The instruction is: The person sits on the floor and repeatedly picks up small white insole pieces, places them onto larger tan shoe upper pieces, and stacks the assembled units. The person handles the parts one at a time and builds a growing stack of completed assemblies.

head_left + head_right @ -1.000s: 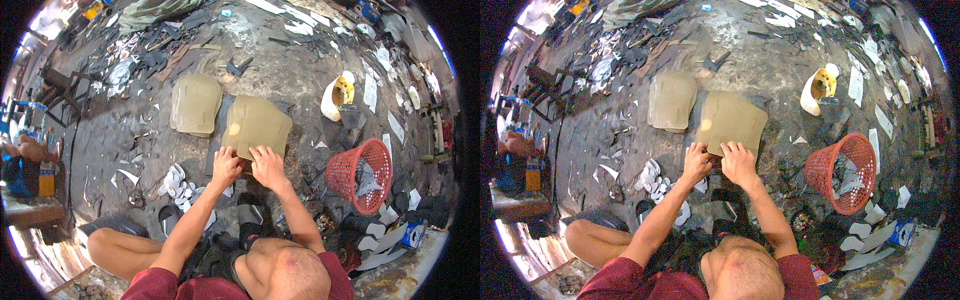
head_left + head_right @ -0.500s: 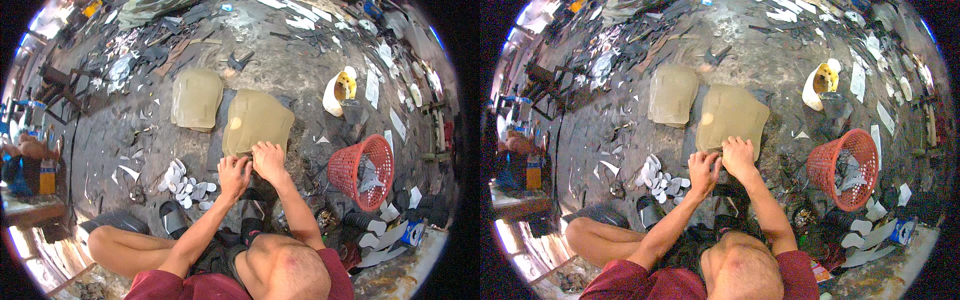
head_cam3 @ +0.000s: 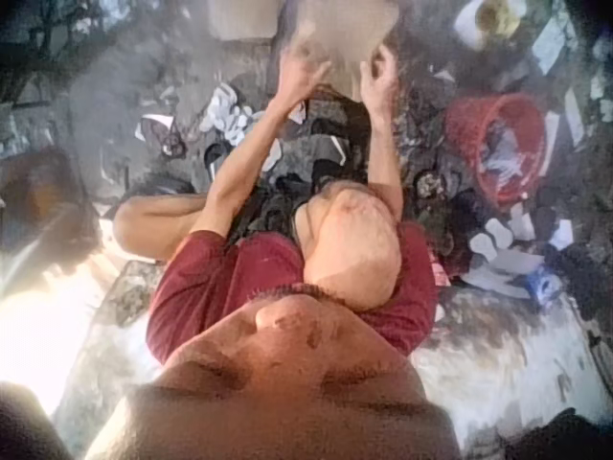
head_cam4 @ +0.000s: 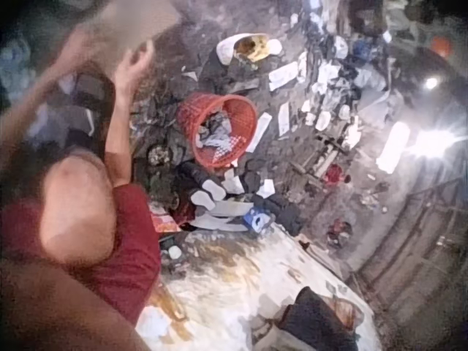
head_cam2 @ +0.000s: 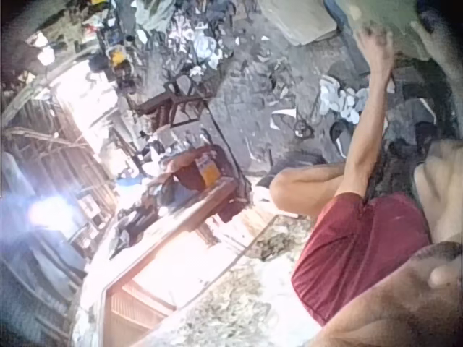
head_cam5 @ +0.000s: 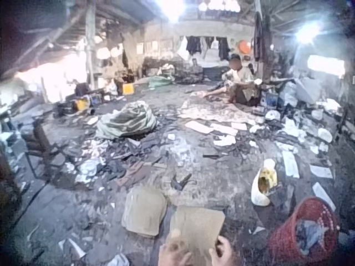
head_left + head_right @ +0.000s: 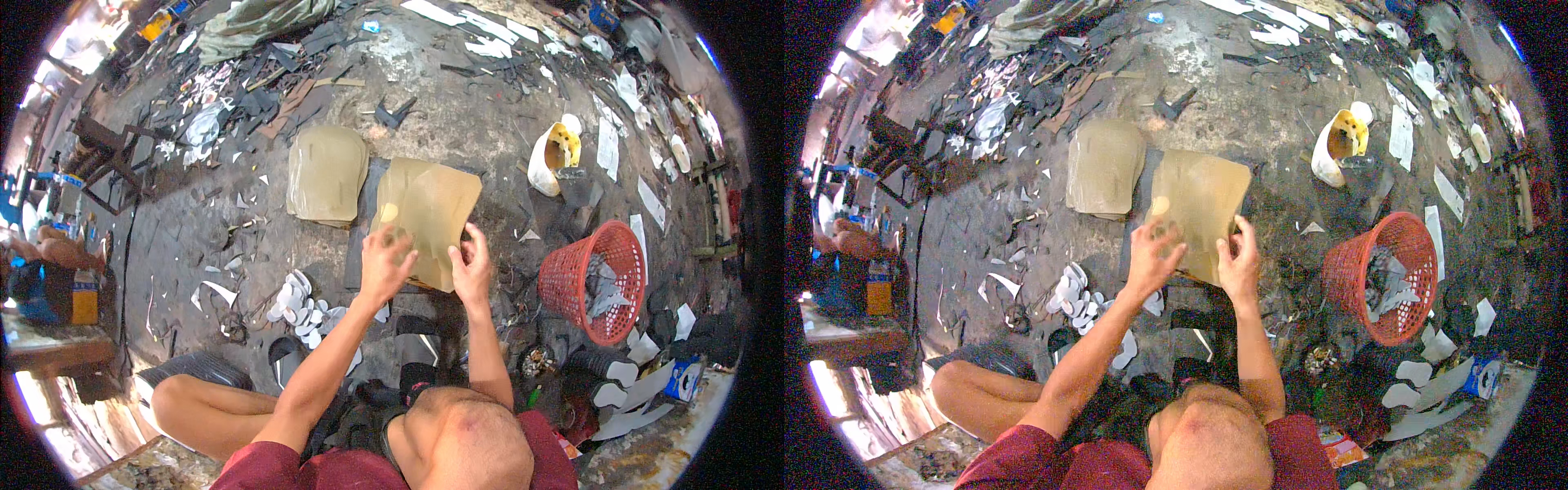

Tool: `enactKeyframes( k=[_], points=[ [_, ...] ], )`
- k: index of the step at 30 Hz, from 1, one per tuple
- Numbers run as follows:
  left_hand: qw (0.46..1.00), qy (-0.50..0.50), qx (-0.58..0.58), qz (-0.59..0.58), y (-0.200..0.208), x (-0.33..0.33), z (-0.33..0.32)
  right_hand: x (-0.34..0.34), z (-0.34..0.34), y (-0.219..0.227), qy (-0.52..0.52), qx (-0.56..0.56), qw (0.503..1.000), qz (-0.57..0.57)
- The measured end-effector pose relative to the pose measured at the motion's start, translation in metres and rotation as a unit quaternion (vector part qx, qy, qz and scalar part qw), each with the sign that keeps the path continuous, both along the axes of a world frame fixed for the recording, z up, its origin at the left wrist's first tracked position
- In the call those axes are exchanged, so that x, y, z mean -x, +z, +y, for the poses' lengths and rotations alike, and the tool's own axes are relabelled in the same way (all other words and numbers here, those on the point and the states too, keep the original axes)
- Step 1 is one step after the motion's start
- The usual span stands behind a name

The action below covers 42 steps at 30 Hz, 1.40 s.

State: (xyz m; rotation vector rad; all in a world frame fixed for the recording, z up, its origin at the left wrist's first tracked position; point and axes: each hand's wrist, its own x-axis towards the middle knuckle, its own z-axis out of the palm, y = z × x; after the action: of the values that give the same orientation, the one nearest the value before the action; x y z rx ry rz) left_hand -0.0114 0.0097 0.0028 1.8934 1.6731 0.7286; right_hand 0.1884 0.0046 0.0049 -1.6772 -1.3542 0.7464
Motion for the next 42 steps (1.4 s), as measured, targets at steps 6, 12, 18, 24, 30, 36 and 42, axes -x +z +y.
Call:
enactKeyframes(
  k=[6, 12, 18, 24, 30, 36, 42],
  points=[
    [0.785, 0.089, 0.337, -0.512, 0.019, 0.021, 0.015, -0.009, 0.009, 0.052, 0.008, 0.012, 0.938, 0.348],
    [0.600, 0.004, 0.393, -0.697, 0.031, 0.019, -0.001, -0.003, -0.001, 0.038, 0.027, 0.101, 0.916, 0.387],
    [0.510, 0.098, 0.287, -0.805, 0.049, -0.005, -0.015, 0.040, -0.002, 0.021, -0.061, -0.042, 0.935, 0.347],
    [0.611, 0.164, 0.066, -0.771, 0.034, 0.039, 0.026, 0.045, 0.014, 0.021, -0.004, -0.021, 0.930, 0.366],
    [0.567, 0.327, 0.026, -0.756, -0.055, 0.137, 0.103, 0.028, 0.005, 0.009, 0.014, 0.041, 0.991, 0.128],
    [0.644, 0.333, 0.076, -0.684, -0.097, 0.170, 0.114, 0.052, -0.024, -0.005, 0.137, -0.080, 0.968, -0.196],
    [0.661, 0.568, 0.084, -0.483, -0.070, 0.144, 0.086, 0.043, -0.015, -0.010, 0.209, -0.119, 0.941, -0.237]
  ],
)
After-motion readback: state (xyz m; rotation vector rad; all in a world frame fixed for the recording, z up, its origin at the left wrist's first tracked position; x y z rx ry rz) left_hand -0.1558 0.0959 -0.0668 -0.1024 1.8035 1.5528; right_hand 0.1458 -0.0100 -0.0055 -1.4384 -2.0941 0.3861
